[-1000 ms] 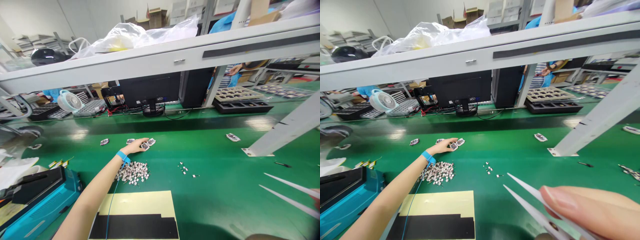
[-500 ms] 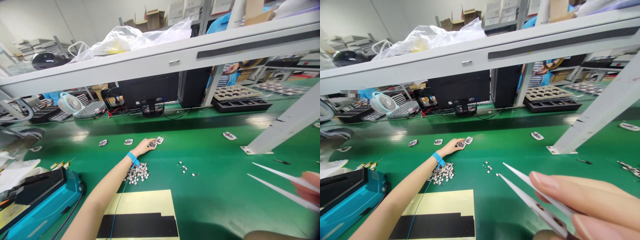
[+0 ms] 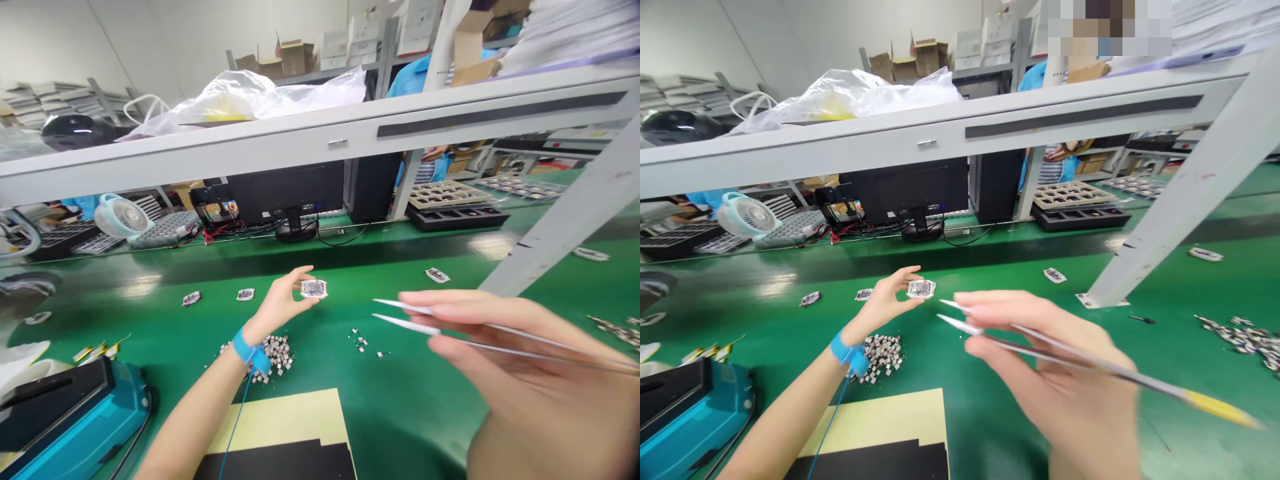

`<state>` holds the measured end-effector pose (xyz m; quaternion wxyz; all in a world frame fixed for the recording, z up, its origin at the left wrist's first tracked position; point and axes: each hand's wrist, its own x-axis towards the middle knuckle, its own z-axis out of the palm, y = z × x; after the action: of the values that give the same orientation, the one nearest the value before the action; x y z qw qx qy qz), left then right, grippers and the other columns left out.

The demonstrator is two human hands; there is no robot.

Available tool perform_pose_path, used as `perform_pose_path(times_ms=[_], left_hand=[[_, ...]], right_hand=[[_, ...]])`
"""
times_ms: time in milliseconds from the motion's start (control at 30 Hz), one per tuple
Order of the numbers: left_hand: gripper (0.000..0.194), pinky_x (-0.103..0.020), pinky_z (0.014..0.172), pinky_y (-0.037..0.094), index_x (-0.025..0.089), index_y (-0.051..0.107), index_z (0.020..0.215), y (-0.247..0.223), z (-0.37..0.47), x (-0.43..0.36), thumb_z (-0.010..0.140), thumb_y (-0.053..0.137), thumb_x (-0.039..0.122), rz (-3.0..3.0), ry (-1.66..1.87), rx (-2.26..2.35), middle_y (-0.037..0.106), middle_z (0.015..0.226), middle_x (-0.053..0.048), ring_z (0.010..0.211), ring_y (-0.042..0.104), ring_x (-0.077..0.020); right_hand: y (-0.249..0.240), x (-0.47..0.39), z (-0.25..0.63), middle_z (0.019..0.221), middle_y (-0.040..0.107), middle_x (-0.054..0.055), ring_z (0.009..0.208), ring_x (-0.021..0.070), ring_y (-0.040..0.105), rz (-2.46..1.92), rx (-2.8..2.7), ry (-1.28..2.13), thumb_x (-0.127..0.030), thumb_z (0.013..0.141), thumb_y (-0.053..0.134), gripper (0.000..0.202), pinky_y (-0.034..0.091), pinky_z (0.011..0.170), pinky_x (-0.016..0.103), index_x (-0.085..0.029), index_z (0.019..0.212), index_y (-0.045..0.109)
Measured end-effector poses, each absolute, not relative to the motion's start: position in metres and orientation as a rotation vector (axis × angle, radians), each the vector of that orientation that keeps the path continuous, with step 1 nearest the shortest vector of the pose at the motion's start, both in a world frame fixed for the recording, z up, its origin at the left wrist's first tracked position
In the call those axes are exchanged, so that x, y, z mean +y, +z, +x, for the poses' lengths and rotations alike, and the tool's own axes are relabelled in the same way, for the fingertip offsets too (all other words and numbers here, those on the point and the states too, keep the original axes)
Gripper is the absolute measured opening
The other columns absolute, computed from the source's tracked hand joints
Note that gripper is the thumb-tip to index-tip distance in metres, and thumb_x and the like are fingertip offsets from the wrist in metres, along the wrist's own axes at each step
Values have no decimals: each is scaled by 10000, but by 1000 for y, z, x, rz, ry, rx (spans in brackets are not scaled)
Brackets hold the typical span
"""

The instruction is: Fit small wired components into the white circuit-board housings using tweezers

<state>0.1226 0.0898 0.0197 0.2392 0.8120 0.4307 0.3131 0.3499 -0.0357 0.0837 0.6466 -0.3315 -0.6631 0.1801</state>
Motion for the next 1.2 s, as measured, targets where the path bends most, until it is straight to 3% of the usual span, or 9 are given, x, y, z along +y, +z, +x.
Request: perform_pose_path(times_ms=[200, 500, 700, 800, 867, 967, 1033, 1200], left_hand=[[615, -255, 883, 452, 280, 356, 1254, 73, 123, -5, 723, 653, 190, 2237, 1220, 923, 578, 1092, -22, 994, 557, -159], [620, -199, 817, 472, 312, 384, 1222, 74, 117, -20, 697, 687, 179, 2157, 1283, 829, 579, 1034, 2, 945, 566, -140], [571, -183, 775, 467, 292, 458, 1138, 69, 123, -22, 657, 696, 97, 1842, 1297, 628, 495, 1012, -16, 903, 533, -124], [708, -193, 806, 445, 271, 424, 1187, 68, 127, -21, 581, 767, 143, 1499, 1106, 442, 456, 1077, -37, 961, 504, -145], [675, -203, 794, 446, 201, 457, 1158, 68, 130, -19, 577, 781, 316, 1230, 898, 291, 506, 1059, -69, 934, 532, -158], [506, -188, 618, 476, 101, 550, 994, 66, 138, -14, 789, 472, 557, 892, 603, 34, 608, 888, -121, 765, 607, -160], [509, -178, 556, 473, 78, 579, 941, 62, 143, -12, 869, 320, 510, 713, 493, -38, 630, 836, -129, 702, 621, -153], [344, -132, 548, 460, 76, 613, 906, 58, 145, -13, 848, 448, 372, 634, 511, -24, 643, 751, -100, 630, 611, -103]], right_hand=[[83, -24, 320, 960, 617, 20, 913, 174, 584, -639, -1773, 554, -87, 758, 630, 240, 537, 747, 270, -239, 943, 610], [78, -32, 316, 982, 626, 14, 876, 179, 597, -516, -1772, 714, -71, 755, 636, 309, 519, 754, 282, -247, 1006, 602], [72, -36, 302, 901, 653, -7, 808, 145, 611, -447, -1448, 711, -148, 787, 625, 152, 528, 721, 250, -238, 909, 636], [72, -35, 297, 879, 655, -23, 801, 113, 614, -345, -1317, 870, -179, 791, 625, 142, 542, 718, 202, -252, 912, 623], [73, -34, 296, 874, 655, -34, 780, 96, 620, -290, -1242, 1016, -193, 799, 615, 126, 550, 678, 170, -264, 903, 617], [75, -31, 293, 824, 659, -40, 722, 76, 622, -285, -1127, 1212, -208, 777, 643, 86, 542, 636, 128, -261, 842, 623], [76, -30, 291, 766, 654, -40, 682, 74, 619, -289, -1062, 1336, -213, 759, 663, 72, 535, 609, 120, -253, 802, 621], [75, -29, 287, 810, 651, -23, 543, 61, 601, -211, -1014, 1527, -218, 790, 627, 40, 507, 495, 105, -230, 821, 605]])
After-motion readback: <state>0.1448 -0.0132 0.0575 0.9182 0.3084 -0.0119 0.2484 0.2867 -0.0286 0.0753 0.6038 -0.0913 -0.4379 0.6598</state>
